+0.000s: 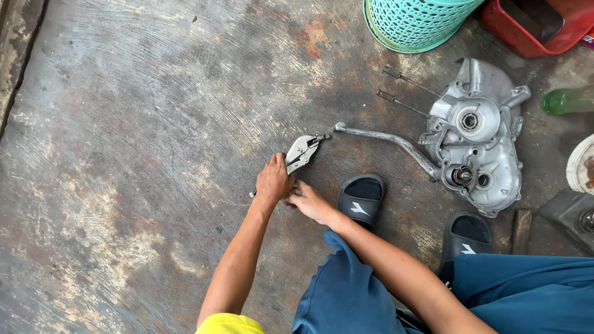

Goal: The person pours liquid from a bottle into a container, then uses pliers to hold a small metal part while dipping it into the liquid. They repeat this process with different small parts, cleaning them in the liquid and placing them on the floor.

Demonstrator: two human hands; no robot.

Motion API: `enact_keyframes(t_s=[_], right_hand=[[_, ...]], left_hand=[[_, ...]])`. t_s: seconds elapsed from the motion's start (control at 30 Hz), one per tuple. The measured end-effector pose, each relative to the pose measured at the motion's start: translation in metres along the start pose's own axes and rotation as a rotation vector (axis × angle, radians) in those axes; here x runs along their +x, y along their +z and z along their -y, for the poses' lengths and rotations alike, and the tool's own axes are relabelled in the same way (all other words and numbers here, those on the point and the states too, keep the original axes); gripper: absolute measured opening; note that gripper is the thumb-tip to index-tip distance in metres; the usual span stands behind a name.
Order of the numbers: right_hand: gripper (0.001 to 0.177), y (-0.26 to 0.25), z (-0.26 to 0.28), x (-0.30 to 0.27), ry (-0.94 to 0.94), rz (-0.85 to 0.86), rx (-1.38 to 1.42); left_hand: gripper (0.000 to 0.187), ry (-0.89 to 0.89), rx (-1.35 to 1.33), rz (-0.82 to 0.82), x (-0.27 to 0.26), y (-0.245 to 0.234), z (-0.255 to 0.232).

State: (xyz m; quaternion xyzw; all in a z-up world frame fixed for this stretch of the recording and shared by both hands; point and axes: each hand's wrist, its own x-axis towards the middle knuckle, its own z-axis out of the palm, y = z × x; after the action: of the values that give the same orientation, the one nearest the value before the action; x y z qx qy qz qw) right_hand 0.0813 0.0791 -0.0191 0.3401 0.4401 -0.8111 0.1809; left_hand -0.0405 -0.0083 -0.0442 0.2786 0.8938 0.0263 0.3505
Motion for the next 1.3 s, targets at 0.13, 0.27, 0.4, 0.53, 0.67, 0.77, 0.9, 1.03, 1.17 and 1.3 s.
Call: enact_keyframes(t_s=[0.13, 0.27, 0.4, 0.53, 0.67, 0.77, 0.9, 1.03, 1.17, 1.3], right_hand=[[0.029, -0.005, -0.018, 0.006, -0.017, 0.006, -0.073], [0.025, -0.007, -0.038, 0.014, -0.003, 0.011, -0.149], [0.021, -0.002, -0.027, 0.001, -0.034, -0.002, -0.169], [0.021, -0.013, -0.038, 0.005, -0.072, 0.001, -0.134], [0.021, -0.011, -0.012, -0.004, -0.124, -0.011, -0.185], [0.018, -0.013, -0.006, -0.002, -0.141, -0.032, -0.209], [0.015, -0.017, -0.001, -0.003, -0.140, -0.042, -0.218], [0.014, -0.011, 0.004, -0.005, -0.132, -0.033, -0.160], [0.013, -0.011, -0.002, -0.004, -0.142, -0.064, -0.141], [0.024, -0.016, 0.001, -0.012, -0.164, -0.112, -0.164]], left_hand=[[0.060, -0.088, -0.206, 0.074, -0.006, -0.002, -0.001], [0.067, -0.180, -0.467, 0.151, -0.022, -0.011, -0.010], [0.066, -0.189, -0.445, 0.140, -0.031, -0.036, -0.024], [0.071, -0.127, -0.147, 0.137, -0.019, -0.064, -0.029], [0.083, -0.034, 0.159, 0.078, 0.004, -0.058, -0.025], [0.082, 0.006, 0.253, 0.045, 0.016, -0.048, -0.030], [0.084, 0.020, 0.314, 0.017, 0.024, -0.036, -0.032], [0.079, 0.018, 0.299, 0.037, 0.024, -0.025, -0.031], [0.072, 0.008, 0.263, 0.026, 0.016, -0.028, -0.036], [0.072, -0.034, 0.152, 0.031, 0.006, -0.038, -0.043]])
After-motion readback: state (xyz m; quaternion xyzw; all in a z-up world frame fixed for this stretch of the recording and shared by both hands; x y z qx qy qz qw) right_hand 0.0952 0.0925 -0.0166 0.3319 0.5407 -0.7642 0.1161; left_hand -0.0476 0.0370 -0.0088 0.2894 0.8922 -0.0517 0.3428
